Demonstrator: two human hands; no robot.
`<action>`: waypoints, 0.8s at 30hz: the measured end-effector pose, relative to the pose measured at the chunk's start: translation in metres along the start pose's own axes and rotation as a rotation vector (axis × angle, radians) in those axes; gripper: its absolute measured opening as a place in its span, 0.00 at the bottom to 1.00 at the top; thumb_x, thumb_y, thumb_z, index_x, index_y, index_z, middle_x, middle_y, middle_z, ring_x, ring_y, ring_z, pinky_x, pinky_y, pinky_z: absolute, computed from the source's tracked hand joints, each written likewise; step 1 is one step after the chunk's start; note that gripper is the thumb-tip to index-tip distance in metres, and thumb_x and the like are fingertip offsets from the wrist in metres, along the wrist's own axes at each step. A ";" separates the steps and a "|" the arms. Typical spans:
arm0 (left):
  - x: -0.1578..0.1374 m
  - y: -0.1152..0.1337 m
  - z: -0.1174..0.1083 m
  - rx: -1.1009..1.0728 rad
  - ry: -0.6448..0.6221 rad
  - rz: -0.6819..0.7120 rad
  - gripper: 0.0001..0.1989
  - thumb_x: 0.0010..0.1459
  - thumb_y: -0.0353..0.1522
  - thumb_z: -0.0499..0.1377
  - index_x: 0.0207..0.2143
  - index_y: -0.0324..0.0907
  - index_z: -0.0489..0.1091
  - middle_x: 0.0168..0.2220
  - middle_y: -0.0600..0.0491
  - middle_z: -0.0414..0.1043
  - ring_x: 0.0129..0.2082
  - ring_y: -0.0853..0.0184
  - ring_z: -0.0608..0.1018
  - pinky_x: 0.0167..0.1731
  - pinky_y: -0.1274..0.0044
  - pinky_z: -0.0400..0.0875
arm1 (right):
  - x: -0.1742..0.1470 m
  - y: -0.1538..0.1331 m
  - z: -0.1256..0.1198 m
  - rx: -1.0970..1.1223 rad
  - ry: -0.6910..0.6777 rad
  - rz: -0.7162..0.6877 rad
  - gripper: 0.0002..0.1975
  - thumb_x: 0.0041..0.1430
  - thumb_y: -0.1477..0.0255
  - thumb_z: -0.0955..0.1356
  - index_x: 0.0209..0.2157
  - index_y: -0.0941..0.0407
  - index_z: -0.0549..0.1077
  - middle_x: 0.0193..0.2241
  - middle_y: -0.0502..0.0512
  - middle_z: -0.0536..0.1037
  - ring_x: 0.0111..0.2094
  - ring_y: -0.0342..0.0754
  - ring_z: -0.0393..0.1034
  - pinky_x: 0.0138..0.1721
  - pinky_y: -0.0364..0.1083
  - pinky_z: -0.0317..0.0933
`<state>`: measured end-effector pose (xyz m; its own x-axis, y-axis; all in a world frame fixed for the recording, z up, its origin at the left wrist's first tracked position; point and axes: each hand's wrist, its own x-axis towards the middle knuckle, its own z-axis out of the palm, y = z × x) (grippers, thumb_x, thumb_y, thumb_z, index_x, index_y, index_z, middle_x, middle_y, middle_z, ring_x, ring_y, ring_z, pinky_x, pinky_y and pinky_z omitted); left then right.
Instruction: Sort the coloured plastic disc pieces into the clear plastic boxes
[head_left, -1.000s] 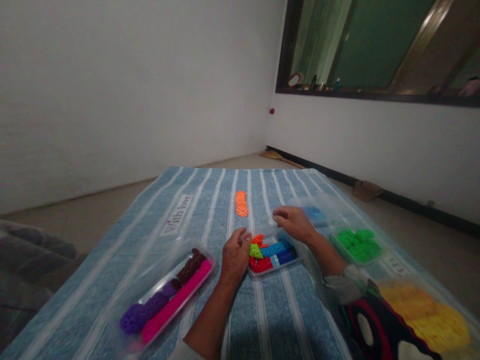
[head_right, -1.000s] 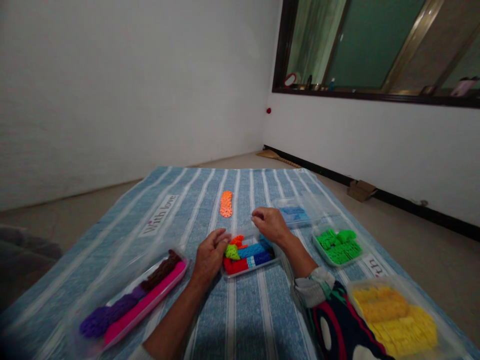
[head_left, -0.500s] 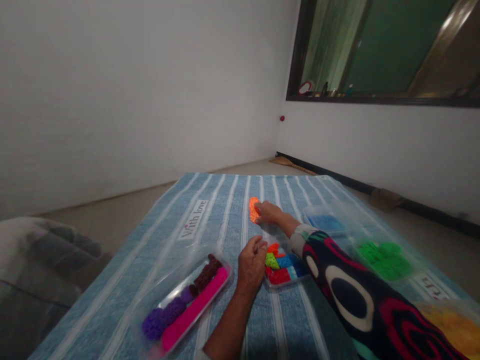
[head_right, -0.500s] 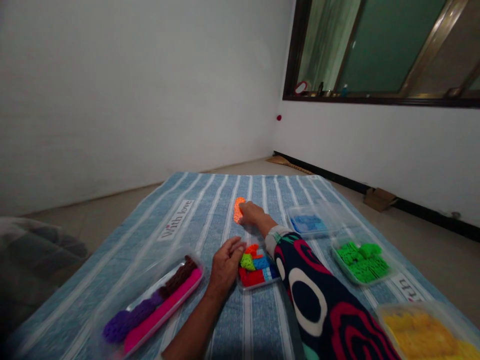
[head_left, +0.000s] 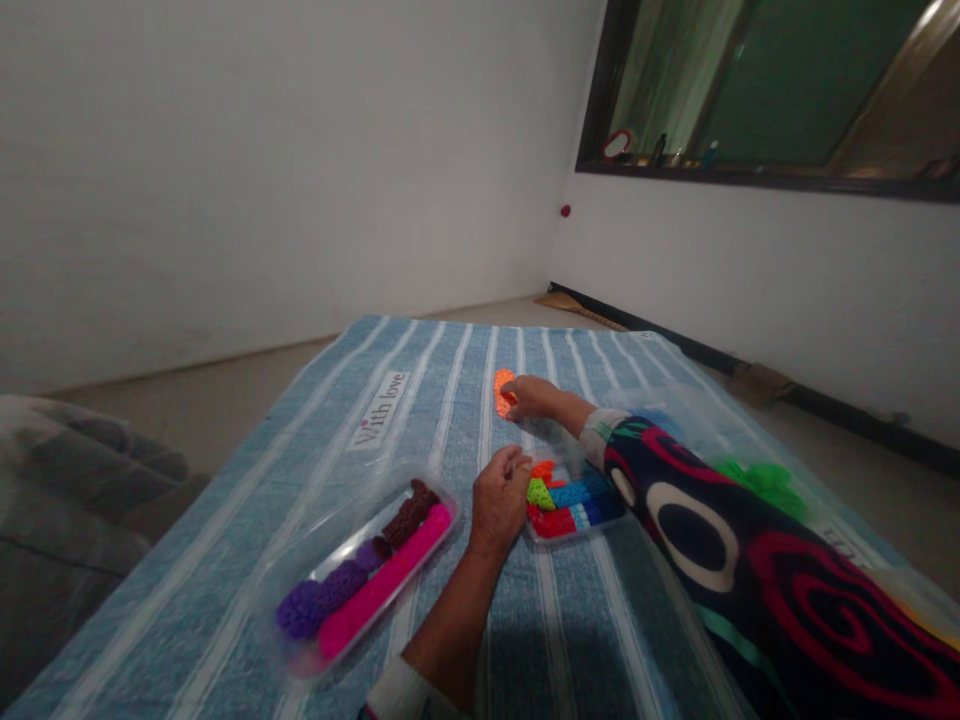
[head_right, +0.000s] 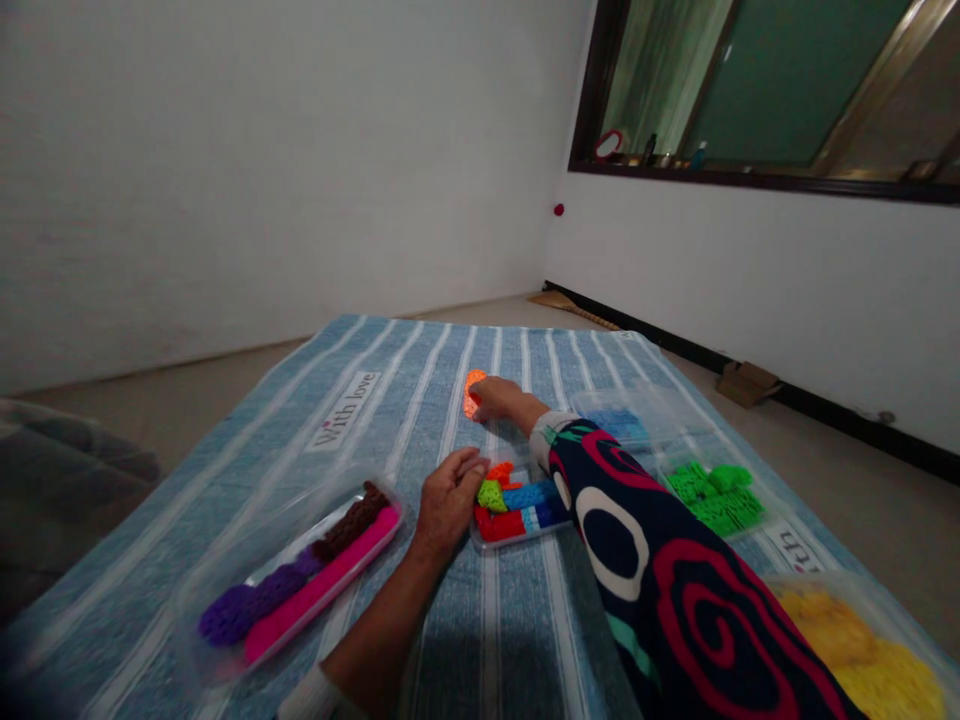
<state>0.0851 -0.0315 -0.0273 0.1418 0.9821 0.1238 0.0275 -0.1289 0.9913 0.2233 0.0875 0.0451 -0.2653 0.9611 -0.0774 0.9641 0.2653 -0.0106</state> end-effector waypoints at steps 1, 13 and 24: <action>-0.001 0.001 0.000 0.006 -0.001 0.004 0.15 0.52 0.33 0.57 0.42 0.39 0.71 0.37 0.48 0.79 0.39 0.62 0.79 0.42 0.71 0.72 | 0.000 0.000 0.001 -0.002 0.006 -0.003 0.20 0.50 0.66 0.71 0.45 0.56 0.74 0.44 0.60 0.77 0.44 0.54 0.71 0.36 0.43 0.59; -0.002 0.008 0.000 0.078 -0.008 0.005 0.14 0.53 0.33 0.56 0.42 0.39 0.71 0.36 0.48 0.79 0.38 0.63 0.79 0.41 0.71 0.71 | -0.004 -0.003 0.005 0.017 0.098 0.082 0.19 0.48 0.68 0.71 0.44 0.58 0.75 0.44 0.63 0.76 0.44 0.55 0.70 0.35 0.44 0.60; 0.002 0.004 -0.002 0.082 -0.004 0.002 0.17 0.52 0.37 0.58 0.42 0.39 0.72 0.35 0.50 0.78 0.36 0.63 0.79 0.38 0.73 0.72 | -0.013 0.016 -0.009 0.126 0.106 0.099 0.16 0.45 0.65 0.73 0.36 0.59 0.77 0.31 0.51 0.78 0.31 0.43 0.68 0.26 0.40 0.51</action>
<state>0.0834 -0.0295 -0.0226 0.1457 0.9813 0.1257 0.1078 -0.1421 0.9840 0.2421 0.0801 0.0548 -0.1621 0.9866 0.0211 0.9775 0.1634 -0.1335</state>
